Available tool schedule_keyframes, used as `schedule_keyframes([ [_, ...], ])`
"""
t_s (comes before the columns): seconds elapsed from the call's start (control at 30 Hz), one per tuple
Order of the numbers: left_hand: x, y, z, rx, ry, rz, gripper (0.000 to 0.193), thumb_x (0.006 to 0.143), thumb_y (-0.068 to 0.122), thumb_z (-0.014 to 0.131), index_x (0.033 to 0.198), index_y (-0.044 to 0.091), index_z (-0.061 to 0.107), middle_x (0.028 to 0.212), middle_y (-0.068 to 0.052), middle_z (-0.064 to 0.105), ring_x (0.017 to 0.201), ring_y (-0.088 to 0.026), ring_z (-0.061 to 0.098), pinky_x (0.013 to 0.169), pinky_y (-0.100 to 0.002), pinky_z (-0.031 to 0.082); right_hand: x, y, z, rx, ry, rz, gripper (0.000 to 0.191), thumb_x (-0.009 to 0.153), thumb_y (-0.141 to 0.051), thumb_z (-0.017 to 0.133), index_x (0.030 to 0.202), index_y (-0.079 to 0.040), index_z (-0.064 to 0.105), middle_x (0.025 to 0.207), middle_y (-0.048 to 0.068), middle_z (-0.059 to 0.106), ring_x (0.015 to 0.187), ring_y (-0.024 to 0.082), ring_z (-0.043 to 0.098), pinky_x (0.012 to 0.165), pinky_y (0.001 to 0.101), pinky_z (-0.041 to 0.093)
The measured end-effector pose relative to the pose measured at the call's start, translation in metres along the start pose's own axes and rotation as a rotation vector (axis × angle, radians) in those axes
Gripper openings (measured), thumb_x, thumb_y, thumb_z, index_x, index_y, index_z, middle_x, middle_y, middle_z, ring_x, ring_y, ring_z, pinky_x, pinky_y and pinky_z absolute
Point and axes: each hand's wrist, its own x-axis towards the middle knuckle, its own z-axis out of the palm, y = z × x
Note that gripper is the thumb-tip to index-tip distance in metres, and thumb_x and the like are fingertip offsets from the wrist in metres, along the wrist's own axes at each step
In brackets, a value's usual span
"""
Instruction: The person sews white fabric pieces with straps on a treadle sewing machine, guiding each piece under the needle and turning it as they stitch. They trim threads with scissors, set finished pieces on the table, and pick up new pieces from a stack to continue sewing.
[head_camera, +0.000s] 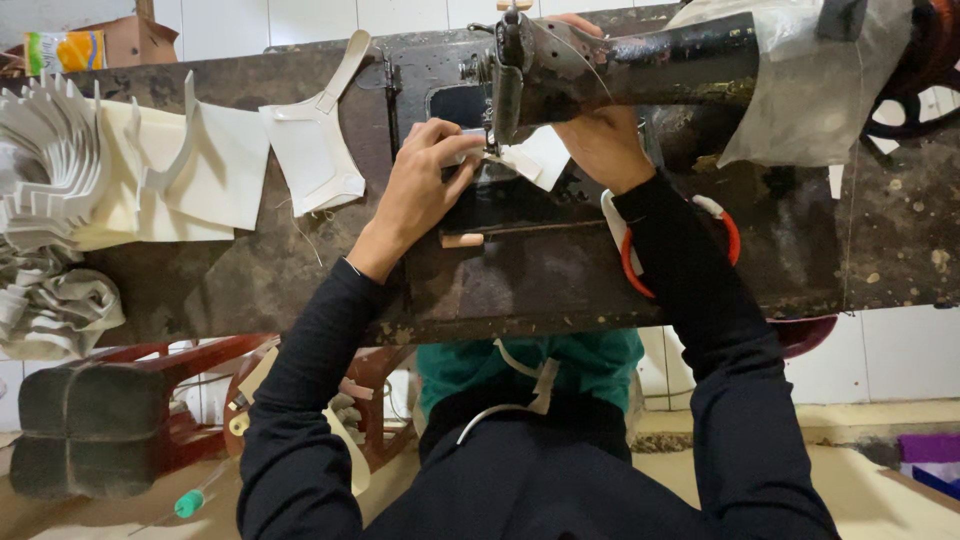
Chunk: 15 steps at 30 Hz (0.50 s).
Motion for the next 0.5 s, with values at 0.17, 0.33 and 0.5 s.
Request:
schedule_keyframes([
  [0.17,-0.001,0.002,0.000,-0.002,0.001,-0.012,0.022,0.093,0.007,0.077,0.115,0.005,0.074,0.107,-0.014,0.063,0.101,-0.033,0.061,0.093,-0.042,0.050,-0.003,0.008,-0.008,0.188,0.015,0.121,0.025,0.098,0.000,0.056,0.118,0.008,0.069,0.123,0.012,0.072,0.119,0.017,0.069,0.112,0.0321,0.055],
  [0.33,-0.002,0.003,-0.002,-0.008,-0.007,-0.009,0.022,0.093,0.007,0.077,0.115,0.006,0.074,0.107,-0.013,0.063,0.101,-0.032,0.061,0.092,-0.042,0.049,-0.001,0.003,-0.004,-0.621,0.108,0.091,0.015,0.101,0.000,0.071,0.115,0.003,0.076,0.090,0.006,0.070,0.077,0.009,0.058,0.067,0.0268,0.046],
  [0.5,0.001,0.013,-0.008,0.056,-0.013,-0.005,0.017,0.093,0.012,0.077,0.108,0.004,0.075,0.102,-0.012,0.064,0.100,-0.031,0.060,0.092,-0.043,0.049,0.002,-0.006,0.010,-0.407,0.086,-0.063,0.015,0.097,0.001,0.069,0.112,-0.001,0.071,0.108,0.000,0.072,0.097,0.007,0.065,0.081,0.0244,0.053],
])
